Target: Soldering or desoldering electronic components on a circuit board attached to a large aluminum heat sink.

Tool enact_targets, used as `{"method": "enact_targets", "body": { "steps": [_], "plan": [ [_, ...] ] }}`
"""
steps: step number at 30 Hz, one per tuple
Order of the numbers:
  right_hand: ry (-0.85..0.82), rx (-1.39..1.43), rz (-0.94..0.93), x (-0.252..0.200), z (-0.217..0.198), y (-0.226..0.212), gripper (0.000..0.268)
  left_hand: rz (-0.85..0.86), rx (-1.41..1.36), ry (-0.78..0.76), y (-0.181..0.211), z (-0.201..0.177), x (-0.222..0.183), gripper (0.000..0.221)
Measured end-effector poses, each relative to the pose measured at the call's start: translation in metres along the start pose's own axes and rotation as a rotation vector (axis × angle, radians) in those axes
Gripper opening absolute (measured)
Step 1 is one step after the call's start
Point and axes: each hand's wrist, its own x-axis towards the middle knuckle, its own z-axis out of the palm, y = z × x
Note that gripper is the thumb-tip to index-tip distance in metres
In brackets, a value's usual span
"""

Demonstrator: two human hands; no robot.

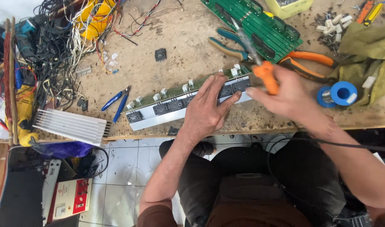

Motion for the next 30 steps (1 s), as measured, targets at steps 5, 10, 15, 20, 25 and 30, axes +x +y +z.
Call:
{"method": "enact_targets", "body": {
  "steps": [5, 10, 15, 20, 25, 30],
  "plan": [
    [-0.057, 0.215, 0.35, 0.005, 0.006, 0.016, 0.015, 0.009, -0.006, 0.02, -0.001, 0.001, 0.002, 0.036],
    [-0.019, 0.355, 0.53, 0.004, 0.018, 0.018, 0.026, 0.005, -0.029, -0.003, -0.003, 0.001, 0.001, 0.036],
    [0.108, 0.173, 0.482, 0.001, 0.029, 0.016, 0.042, -0.01, -0.05, 0.022, 0.0, 0.001, 0.005, 0.036],
    [0.132, 0.26, 0.443, -0.01, 0.035, 0.025, 0.039, -0.002, -0.046, 0.015, -0.001, 0.001, 0.007, 0.036],
    [0.116, 0.323, 0.364, -0.009, 0.03, 0.034, 0.033, 0.001, -0.056, 0.045, -0.002, 0.0, 0.009, 0.034],
    [0.054, 0.413, 0.38, -0.013, 0.025, 0.036, 0.031, -0.053, -0.168, 0.063, 0.003, -0.016, 0.014, 0.038]
  ]
}}
